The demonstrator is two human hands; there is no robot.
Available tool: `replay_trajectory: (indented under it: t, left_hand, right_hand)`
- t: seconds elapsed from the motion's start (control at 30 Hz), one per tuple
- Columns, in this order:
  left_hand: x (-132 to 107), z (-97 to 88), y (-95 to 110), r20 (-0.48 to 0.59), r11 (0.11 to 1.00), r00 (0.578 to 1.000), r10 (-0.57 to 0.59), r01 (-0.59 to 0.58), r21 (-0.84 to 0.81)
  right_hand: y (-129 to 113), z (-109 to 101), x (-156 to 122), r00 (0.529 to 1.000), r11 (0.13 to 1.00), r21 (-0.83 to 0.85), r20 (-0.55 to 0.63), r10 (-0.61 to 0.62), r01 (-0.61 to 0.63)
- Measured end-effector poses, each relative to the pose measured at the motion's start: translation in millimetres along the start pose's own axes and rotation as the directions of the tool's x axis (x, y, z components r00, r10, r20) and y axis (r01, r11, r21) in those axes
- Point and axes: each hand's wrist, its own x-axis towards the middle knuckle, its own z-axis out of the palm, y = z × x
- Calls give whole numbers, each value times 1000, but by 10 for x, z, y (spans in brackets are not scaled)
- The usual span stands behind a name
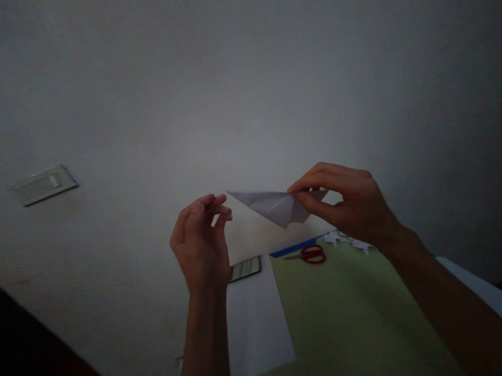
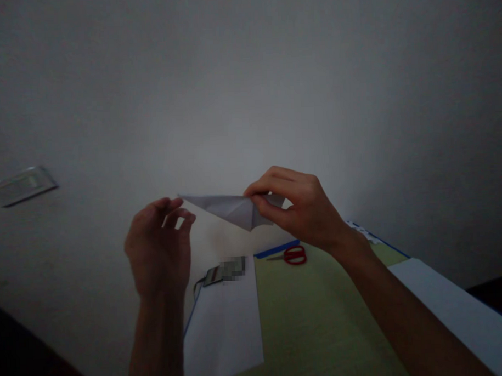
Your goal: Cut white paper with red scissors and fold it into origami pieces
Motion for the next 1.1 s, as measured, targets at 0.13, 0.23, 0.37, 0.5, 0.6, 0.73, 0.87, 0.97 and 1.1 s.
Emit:
replay_trajectory:
  t: [0.13,0.23,0.37,0.5,0.6,0.73,0.87,0.97,1.1]
  left_hand:
    - [-45,10,-7,81,986,995,66,-77,148]
    - [-76,23,-7,106,969,991,76,-98,225]
    - [-75,3,5,135,967,989,60,-91,240]
    - [-70,-18,2,139,964,989,51,-85,251]
    - [-73,-20,-15,133,967,990,35,-67,246]
    - [-79,-21,-34,124,964,992,37,-68,256]
    - [-84,-28,-19,160,958,983,87,-126,259]
    - [-88,-48,16,219,918,964,150,-218,330]
    - [-85,-98,52,267,874,951,157,-260,412]
  right_hand:
    - [9,13,-18,998,995,-74,-3,-64,64]
    - [39,34,-35,990,974,-177,5,-142,141]
    - [95,43,-62,982,946,-268,27,-185,185]
    - [120,43,-74,980,941,-274,35,-197,199]
    - [126,44,-74,976,937,-274,34,-215,216]
    - [128,42,-74,975,936,-272,43,-219,223]
    - [136,41,-80,973,938,-260,34,-227,228]
    - [155,40,-89,973,938,-259,31,-228,228]
    - [178,32,-97,973,935,-274,33,-227,227]
